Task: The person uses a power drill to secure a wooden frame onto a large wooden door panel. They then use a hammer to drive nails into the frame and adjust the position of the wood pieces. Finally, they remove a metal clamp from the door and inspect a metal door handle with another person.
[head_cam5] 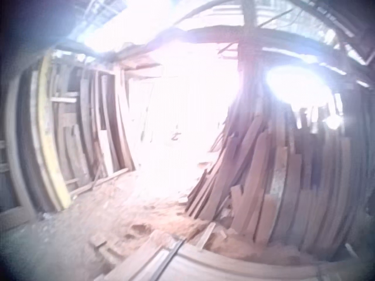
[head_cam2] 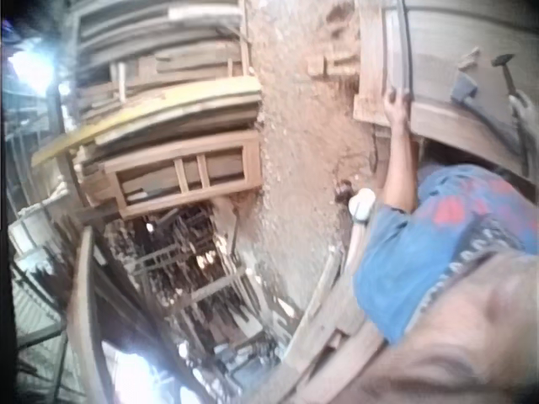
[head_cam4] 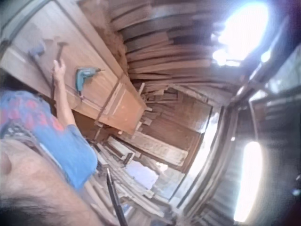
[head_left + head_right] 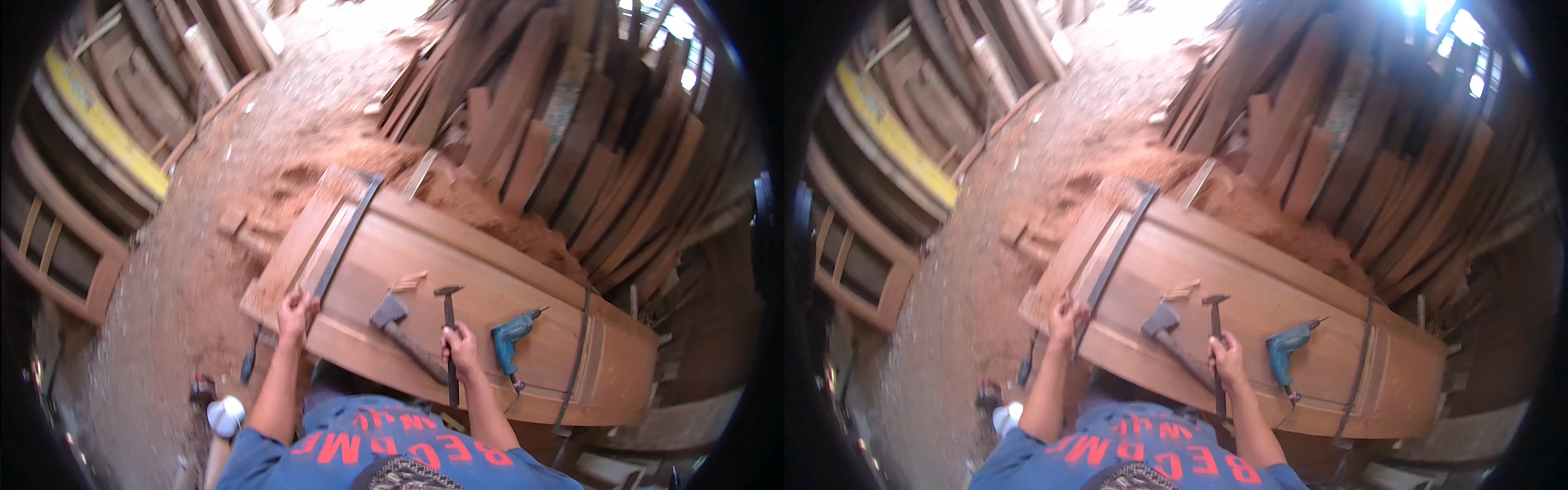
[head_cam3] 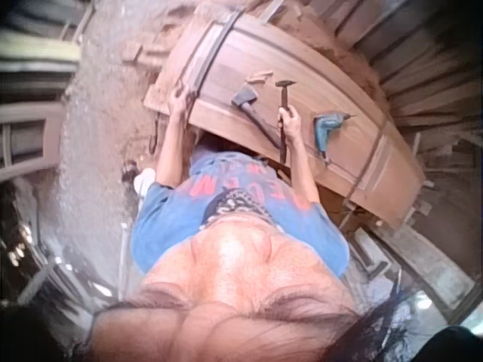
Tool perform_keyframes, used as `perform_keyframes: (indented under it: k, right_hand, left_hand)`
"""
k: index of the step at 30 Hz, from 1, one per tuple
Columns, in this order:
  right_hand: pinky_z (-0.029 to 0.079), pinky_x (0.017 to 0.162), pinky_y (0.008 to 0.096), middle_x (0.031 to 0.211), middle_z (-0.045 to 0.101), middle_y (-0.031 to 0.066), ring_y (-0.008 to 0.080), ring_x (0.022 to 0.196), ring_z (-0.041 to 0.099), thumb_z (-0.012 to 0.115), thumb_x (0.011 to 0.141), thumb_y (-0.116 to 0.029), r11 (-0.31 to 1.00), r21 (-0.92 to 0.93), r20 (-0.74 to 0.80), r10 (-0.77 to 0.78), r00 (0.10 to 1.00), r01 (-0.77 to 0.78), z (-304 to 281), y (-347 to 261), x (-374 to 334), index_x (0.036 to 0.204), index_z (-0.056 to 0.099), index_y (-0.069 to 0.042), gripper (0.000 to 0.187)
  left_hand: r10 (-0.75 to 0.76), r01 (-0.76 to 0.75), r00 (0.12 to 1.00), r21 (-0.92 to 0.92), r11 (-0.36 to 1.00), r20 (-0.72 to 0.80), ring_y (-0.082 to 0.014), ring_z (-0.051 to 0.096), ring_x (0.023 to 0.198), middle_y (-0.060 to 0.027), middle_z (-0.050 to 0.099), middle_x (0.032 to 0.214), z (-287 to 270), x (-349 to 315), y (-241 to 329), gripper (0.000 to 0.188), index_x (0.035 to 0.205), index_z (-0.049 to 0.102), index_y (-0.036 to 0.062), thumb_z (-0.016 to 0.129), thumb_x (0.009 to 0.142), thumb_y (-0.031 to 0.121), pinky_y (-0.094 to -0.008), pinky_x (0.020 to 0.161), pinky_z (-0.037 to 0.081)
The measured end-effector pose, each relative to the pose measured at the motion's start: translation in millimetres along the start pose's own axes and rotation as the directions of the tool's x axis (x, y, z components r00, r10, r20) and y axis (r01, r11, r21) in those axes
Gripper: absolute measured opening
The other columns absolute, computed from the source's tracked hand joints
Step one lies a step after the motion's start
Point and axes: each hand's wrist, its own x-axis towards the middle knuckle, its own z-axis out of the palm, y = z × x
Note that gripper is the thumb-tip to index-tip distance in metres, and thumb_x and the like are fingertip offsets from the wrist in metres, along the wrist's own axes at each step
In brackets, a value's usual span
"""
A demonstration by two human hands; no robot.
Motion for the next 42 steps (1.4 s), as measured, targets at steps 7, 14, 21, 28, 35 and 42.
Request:
perform_keyframes:
  k: [7,14,21,28,35,42]
  right_hand:
    - [0.039,0.043,0.0227,0.07,0.054,-0.0013,0.0062,0.05,0.047,0.061,0.1,-0.017,0.996,-0.05,0.135,0.08,0.988,-0.074,20,0,8,0.11,0.058,-0.007,0.014]
    - [0.039,0.045,0.0227,0.071,0.054,-0.001,0.0061,0.051,0.047,0.062,0.1,-0.015,0.984,-0.107,0.161,0.158,0.974,-0.142,45,-5,18,0.112,0.058,-0.006,0.015]
    - [0.037,0.046,0.0228,0.072,0.053,0.0006,0.0067,0.052,0.045,0.061,0.1,-0.014,0.959,-0.254,0.222,0.187,0.957,-0.128,74,-9,32,0.112,0.056,-0.007,0.015]
    - [0.038,0.046,0.0226,0.072,0.052,0.0003,0.0065,0.052,0.046,0.06,0.1,-0.013,0.949,-0.296,0.272,0.196,0.942,-0.112,103,-19,40,0.115,0.055,-0.006,0.018]
    - [0.039,0.046,0.0227,0.072,0.052,-0.0011,0.0057,0.052,0.047,0.059,0.099,-0.013,0.951,-0.302,0.362,0.178,0.915,-0.065,134,-26,47,0.124,0.056,-0.006,0.026]
    - [0.048,0.088,0.0335,0.101,0.062,0.0099,0.0173,0.095,0.058,0.055,0.1,-0.011,0.67,-0.56,0.548,-0.143,0.824,0.488,189,-22,51,0.135,0.053,0.001,0.038]
  left_hand:
    - [-0.008,-0.017,0.994,-0.219,0.976,-0.113,-0.0119,0.07,0.097,-0.001,0.073,0.108,-75,-3,-13,0.022,0.122,0.065,0.0105,0.065,0.101,0.014,-0.0249,0.081,0.054]
    - [0.422,-0.35,0.878,0.298,0.888,-0.226,-0.0115,0.069,0.093,-0.0047,0.074,0.105,-101,28,-26,0.015,0.113,0.069,0.0029,0.062,0.1,0.006,-0.0254,0.082,0.052]
    - [0.5,-0.302,0.811,0.516,0.802,-0.303,-0.0138,0.069,0.083,-0.0087,0.075,0.091,-121,75,-11,0.023,0.098,0.074,-0.0021,0.08,0.088,0.017,-0.0301,0.077,0.055]
    - [0.509,-0.288,0.815,0.568,0.771,-0.277,-0.0125,0.07,0.077,-0.0076,0.076,0.086,-130,92,-20,0.02,0.094,0.074,0.0007,0.082,0.085,0.017,-0.0302,0.071,0.055]
    - [0.528,-0.266,0.804,0.628,0.731,-0.274,-0.0175,0.072,0.077,-0.0118,0.075,0.086,-125,92,-16,0.02,0.094,0.073,0.0022,0.083,0.083,0.016,-0.0325,0.072,0.055]
    - [0.688,-0.397,0.725,0.826,0.401,0.015,-0.0321,0.064,0.106,-0.0128,0.071,0.103,-125,70,-24,0.029,0.107,0.072,0.0095,0.082,0.08,0.015,-0.0417,0.094,0.051]
